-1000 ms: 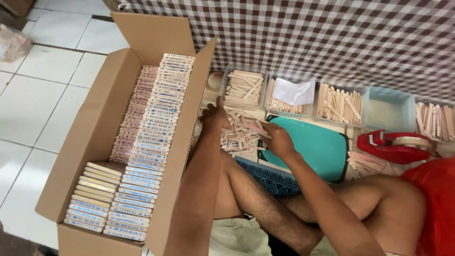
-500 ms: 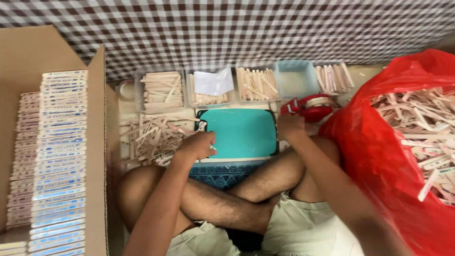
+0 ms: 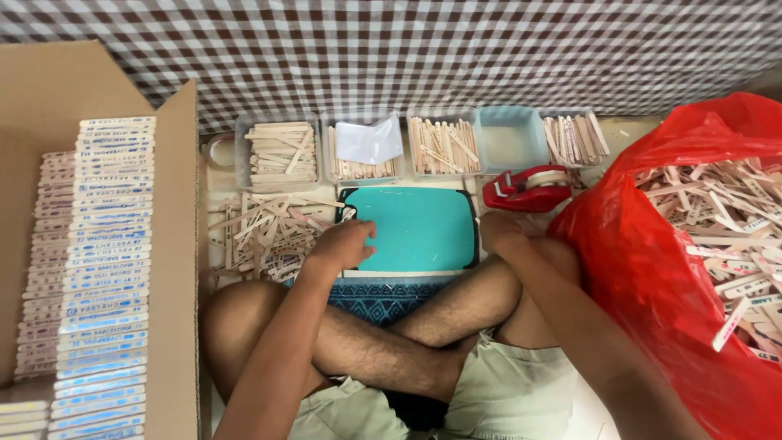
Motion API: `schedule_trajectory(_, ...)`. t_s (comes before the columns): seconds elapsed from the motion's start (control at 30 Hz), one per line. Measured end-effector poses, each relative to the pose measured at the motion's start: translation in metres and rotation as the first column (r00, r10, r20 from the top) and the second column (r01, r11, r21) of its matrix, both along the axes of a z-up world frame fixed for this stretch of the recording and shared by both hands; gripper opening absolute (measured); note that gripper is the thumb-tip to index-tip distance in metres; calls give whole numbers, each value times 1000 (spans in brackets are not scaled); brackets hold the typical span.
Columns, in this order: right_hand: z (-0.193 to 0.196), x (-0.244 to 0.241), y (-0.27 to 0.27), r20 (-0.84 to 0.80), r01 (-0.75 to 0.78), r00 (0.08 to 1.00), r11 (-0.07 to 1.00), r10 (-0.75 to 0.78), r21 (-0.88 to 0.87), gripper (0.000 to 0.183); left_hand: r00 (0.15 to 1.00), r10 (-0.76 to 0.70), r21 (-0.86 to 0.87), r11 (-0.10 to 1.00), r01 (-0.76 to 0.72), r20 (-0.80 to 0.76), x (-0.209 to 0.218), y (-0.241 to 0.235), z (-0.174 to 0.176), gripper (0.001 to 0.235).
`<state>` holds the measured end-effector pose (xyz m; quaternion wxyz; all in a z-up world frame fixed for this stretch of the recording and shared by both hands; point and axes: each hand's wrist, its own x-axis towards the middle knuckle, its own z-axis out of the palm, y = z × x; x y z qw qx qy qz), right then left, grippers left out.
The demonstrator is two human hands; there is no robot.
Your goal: The person sits cross-legged on the floor and assembles small wooden sticks into bundles using clear tape. They repeatedly pick up sticks, align them, wrap tape around the bundle, and place the finished bundle into a cardboard box. The person also sorts loose sticks from a red bag into a plastic container.
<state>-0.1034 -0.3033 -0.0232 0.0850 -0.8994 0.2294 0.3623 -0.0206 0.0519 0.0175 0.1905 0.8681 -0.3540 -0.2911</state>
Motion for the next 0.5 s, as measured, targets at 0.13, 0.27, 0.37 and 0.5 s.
schedule_trajectory(0.13, -15, 5, -15, 60, -43, 997, 998, 40, 50, 72, 997, 80, -10, 997, -80, -10, 10, 12, 28, 34)
schedule_trajectory(0.27, 23, -2, -6, 342, -124, 930, 991, 136, -56, 48, 935, 355, 29, 934, -355, 21, 31, 55, 54, 40)
schedule_trajectory(0.37, 13, 10, 19, 644, -233, 748, 972, 159, 30, 43, 846, 530, 3, 847, -531, 52, 34, 89, 78, 40)
schedule_trajectory(0.5, 15, 39, 105, 851, -492, 524, 830, 41, 263, 45, 714, 700, -106, 710, -696, 3, 50, 119, 54, 37)
